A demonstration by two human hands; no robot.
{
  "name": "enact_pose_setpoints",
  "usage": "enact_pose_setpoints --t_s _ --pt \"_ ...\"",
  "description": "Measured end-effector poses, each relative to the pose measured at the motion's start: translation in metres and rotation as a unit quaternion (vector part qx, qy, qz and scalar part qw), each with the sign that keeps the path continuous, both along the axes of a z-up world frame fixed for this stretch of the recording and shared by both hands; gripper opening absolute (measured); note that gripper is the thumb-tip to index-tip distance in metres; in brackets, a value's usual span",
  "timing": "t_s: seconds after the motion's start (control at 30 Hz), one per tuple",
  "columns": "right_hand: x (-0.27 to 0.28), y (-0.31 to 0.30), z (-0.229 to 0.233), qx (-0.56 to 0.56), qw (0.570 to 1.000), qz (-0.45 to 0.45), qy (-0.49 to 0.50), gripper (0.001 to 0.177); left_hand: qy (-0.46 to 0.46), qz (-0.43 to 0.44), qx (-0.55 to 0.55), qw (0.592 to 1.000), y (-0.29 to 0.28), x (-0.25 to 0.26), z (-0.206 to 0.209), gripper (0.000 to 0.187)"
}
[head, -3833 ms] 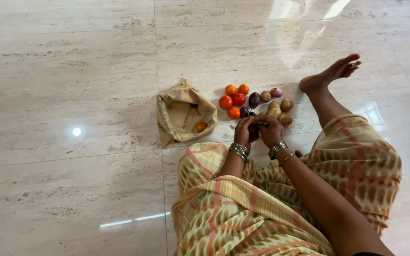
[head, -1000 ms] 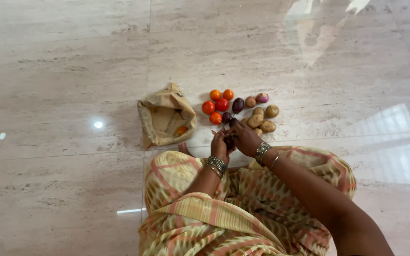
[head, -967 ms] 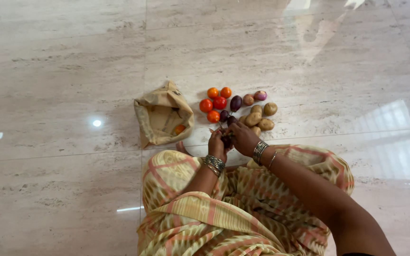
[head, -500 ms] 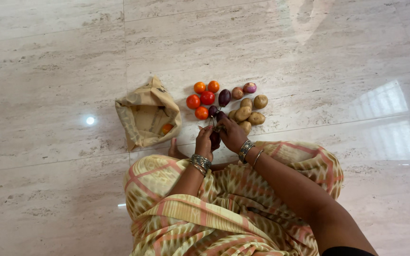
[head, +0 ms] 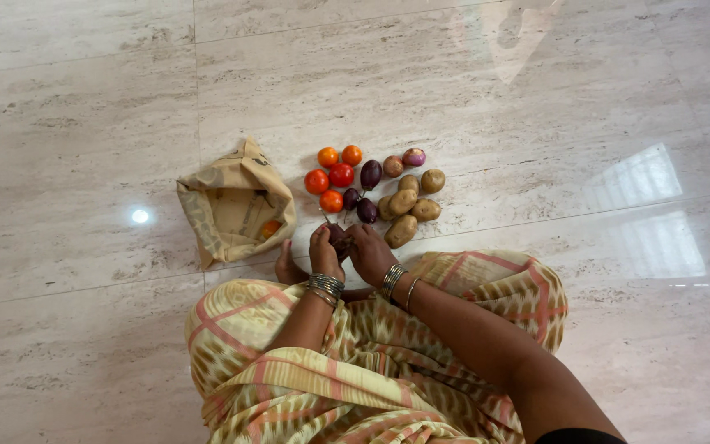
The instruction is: The person sits on a tiled floor and peels an eggplant using a small knife. They hold the eggplant in their left hand and remove the skin with the knife in their right hand, placing the peeled vegetable on the floor among other produce.
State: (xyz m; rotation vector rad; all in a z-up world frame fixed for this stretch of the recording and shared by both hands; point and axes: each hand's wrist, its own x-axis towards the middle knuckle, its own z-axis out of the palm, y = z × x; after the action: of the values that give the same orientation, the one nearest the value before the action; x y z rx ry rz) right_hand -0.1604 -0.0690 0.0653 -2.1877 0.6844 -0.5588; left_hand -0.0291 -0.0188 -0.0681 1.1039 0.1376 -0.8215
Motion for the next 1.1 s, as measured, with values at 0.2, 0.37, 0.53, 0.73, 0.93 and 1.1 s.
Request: enact_pose_setpoints --t_s 0.2,0.37,0.53,0.73,0.93,1.1 --pt "0.003 -0.037 -0.014 0.054 0.996 -0.070 -0.023 0.025 0.052 -0.110 0.035 0.992 -0.007 -0.017 0.040 0.027" --pt "0.002 -0.037 0.018 0.049 0.994 -0.080 -0.050 0.023 0.101 -0.141 0.016 0.985 -0.016 -0.005 0.080 0.029" --pt "0.010 -0.019 0.035 -0.052 0.998 0.005 -0.018 0.034 0.151 -0.066 -0.047 0.985 -0.010 0.011 0.077 0.028" --pt "0.010 -0.015 0.031 -0.035 0.999 -0.004 -0.031 0.025 0.046 -0.058 -0.116 0.991 -0.018 0.021 0.066 0.022" --pt "0.009 -0.034 0.013 0.080 0.990 -0.107 -0.047 0.031 0.128 -0.110 -0.003 0.986 -0.021 0.003 0.084 0.030" --pt "0.009 -0.044 0.010 0.122 0.982 -0.145 -0.011 0.027 0.136 -0.169 -0.002 0.976 -0.022 -0.004 0.106 0.031"
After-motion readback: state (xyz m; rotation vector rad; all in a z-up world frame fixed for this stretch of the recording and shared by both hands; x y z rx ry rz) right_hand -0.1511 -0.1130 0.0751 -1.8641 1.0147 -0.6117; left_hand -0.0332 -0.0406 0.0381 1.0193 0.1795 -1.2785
